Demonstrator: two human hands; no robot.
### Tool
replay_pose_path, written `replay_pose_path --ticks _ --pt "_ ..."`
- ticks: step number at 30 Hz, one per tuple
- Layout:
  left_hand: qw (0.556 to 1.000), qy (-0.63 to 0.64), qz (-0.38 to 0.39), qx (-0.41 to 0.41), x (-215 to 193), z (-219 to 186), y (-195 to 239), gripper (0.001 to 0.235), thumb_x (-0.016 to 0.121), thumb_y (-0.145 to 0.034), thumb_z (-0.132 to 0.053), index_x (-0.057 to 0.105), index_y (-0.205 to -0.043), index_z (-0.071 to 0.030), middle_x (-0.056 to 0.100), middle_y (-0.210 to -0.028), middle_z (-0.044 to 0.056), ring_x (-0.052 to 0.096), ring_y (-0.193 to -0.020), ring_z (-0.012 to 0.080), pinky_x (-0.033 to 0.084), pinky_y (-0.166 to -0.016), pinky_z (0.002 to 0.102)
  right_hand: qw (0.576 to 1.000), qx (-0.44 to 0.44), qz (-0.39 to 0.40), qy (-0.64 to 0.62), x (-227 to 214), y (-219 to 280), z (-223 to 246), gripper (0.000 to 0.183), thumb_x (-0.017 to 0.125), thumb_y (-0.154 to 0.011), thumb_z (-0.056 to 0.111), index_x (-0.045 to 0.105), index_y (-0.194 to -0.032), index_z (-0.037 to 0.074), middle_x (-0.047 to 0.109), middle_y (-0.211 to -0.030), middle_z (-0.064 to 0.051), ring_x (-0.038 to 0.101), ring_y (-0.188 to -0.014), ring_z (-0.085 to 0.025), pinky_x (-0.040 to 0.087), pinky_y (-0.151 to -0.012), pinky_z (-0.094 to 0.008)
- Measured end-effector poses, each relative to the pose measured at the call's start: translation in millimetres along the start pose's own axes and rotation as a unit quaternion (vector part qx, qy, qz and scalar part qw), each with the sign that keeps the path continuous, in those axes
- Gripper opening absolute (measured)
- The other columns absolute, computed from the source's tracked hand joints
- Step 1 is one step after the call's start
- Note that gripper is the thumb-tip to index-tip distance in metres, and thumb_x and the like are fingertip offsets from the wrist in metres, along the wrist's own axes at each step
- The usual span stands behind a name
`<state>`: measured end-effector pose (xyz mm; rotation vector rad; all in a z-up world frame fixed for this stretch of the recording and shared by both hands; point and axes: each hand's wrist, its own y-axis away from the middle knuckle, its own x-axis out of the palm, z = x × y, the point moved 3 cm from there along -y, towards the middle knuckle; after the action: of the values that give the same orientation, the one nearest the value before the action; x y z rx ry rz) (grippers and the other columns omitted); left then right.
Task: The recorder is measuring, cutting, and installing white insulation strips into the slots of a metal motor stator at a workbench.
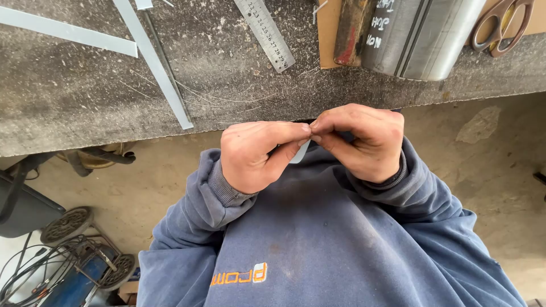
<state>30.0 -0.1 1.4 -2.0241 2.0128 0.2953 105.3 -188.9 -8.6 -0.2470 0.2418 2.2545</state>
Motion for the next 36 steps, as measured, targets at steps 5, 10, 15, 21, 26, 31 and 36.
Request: replay_pose_path --ticks 5,10,15,21,26,31,36 --pt "1.0 0.009 0.002 -0.017 1.1 -1.0 -0.7 0.017 0.08 -0.094 -0.005 0.072 -0.108 -0.008 0.077 -0.1 0.007 0.078 -0.086 0.021 0.06 -0.075 0.03 0.999 -0.032 0.005 0.025 -0.5 2.2 2.4 0.017 0.079 -0.09 -0.006 0.073 -0.105 0.002 0.076 -0.099 -0.012 0.078 -0.092 -0.021 0.062 -0.082 -0.029" --pt "0.997 0.031 -0.006 -0.074 3.9 -0.3 -2.5 0.019 0.081 -0.095 -0.007 0.07 -0.111 -0.007 0.077 -0.098 0.007 0.078 -0.082 0.0172 0.06 -0.072 0.028 0.999 -0.034 -0.019 0.026 -1.6 1.6 2.5 0.018 0.081 -0.09 -0.004 0.073 -0.105 0.001 0.075 -0.096 -0.012 0.077 -0.089 -0.02 0.061 -0.078 -0.029" --pt "0.997 0.037 -0.002 -0.074 5.9 2.5 -0.1 0.019 0.081 -0.096 -0.007 0.069 -0.111 -0.007 0.077 -0.099 0.006 0.078 -0.083 0.0174 0.06 -0.072 0.028 1.0 -0.023 0.001 0.013 -1.7 1.1 2.2 0.019 0.08 -0.091 -0.005 0.073 -0.108 0.001 0.075 -0.097 -0.012 0.077 -0.089 -0.02 0.061 -0.079 -0.029" --pt "0.999 0.013 -0.013 -0.038 6.3 1.9 2.2 0.018 0.082 -0.095 -0.005 0.07 -0.109 -0.007 0.077 -0.101 0.007 0.079 -0.088 0.0193 0.061 -0.076 0.029 1.0 -0.025 -0.003 0.009 -0.7 1.6 2.3 0.019 0.08 -0.091 -0.006 0.073 -0.107 0.001 0.075 -0.098 -0.011 0.077 -0.09 -0.021 0.061 -0.08 -0.029" --pt "1.0 0.012 0.008 -0.008 0.6 0.6 -2.2 0.019 0.08 -0.093 -0.001 0.071 -0.109 -0.007 0.077 -0.104 0.008 0.079 -0.09 0.0214 0.062 -0.077 0.03 0.999 -0.026 -0.004 0.033 1.6 1.1 2.9 0.018 0.08 -0.088 -0.007 0.071 -0.101 0.001 0.074 -0.096 -0.011 0.075 -0.086 -0.021 0.06 -0.077 -0.03" --pt "1.0 -0.001 0.03 0.003 -6.4 -11.3 -8.6 0.018 0.08 -0.092 0.0 0.07 -0.106 -0.006 0.076 -0.103 0.008 0.078 -0.092 0.0231 0.062 -0.08 0.031 0.991 -0.086 -0.021 0.098 -2.3 -4.8 11.4 0.017 0.083 -0.085 -0.003 0.071 -0.096 0.002 0.073 -0.091 -0.009 0.074 -0.083 -0.022 0.059 -0.074 -0.032" --pt "0.98 0.152 0.123 -0.034 -5.0 -8.9 -4.2 0.02 0.07 -0.095 0.007 0.067 -0.112 -0.003 0.074 -0.113 0.011 0.077 -0.106 0.0246 0.063 -0.093 0.033 0.964 -0.223 0.02 0.142 -17.0 -2.7 38.0 0.017 0.085 -0.084 0.004 0.074 -0.096 0.002 0.074 -0.092 -0.007 0.074 -0.083 -0.021 0.058 -0.073 -0.033"
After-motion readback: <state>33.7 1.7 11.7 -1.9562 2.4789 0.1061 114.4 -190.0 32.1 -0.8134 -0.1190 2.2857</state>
